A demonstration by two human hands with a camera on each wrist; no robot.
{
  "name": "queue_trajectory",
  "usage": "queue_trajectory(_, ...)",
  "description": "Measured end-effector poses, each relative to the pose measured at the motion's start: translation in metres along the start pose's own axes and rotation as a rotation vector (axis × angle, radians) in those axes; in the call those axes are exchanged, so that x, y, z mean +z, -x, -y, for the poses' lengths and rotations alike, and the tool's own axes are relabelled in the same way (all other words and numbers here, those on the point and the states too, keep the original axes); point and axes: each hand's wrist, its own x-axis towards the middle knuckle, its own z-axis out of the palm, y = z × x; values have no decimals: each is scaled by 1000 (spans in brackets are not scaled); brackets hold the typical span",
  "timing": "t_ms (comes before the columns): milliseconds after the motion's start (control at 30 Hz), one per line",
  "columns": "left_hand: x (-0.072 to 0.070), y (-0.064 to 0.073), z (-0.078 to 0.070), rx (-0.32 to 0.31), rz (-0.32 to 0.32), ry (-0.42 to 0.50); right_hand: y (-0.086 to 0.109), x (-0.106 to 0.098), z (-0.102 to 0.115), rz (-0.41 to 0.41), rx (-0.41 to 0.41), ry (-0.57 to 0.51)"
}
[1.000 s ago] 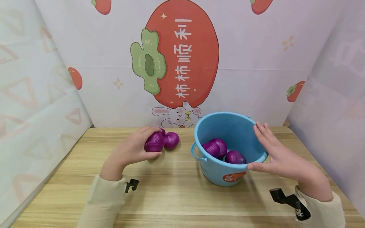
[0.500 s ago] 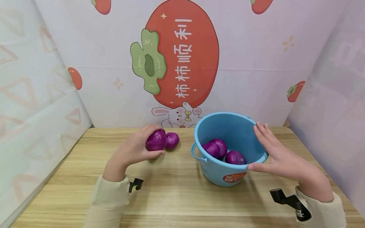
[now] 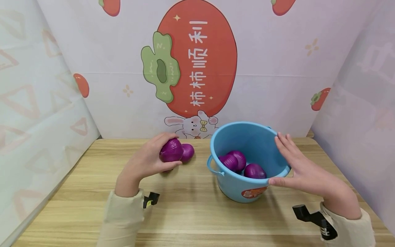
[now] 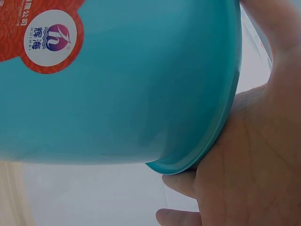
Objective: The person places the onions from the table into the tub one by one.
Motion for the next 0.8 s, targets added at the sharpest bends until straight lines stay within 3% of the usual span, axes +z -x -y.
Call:
queue_trajectory(467,1,-4,-8,75,-42,43,0,0,0,3,5,0)
queue_trajectory(800,1,-6,-14,87,-53,40,0,0,0,-1,1,3)
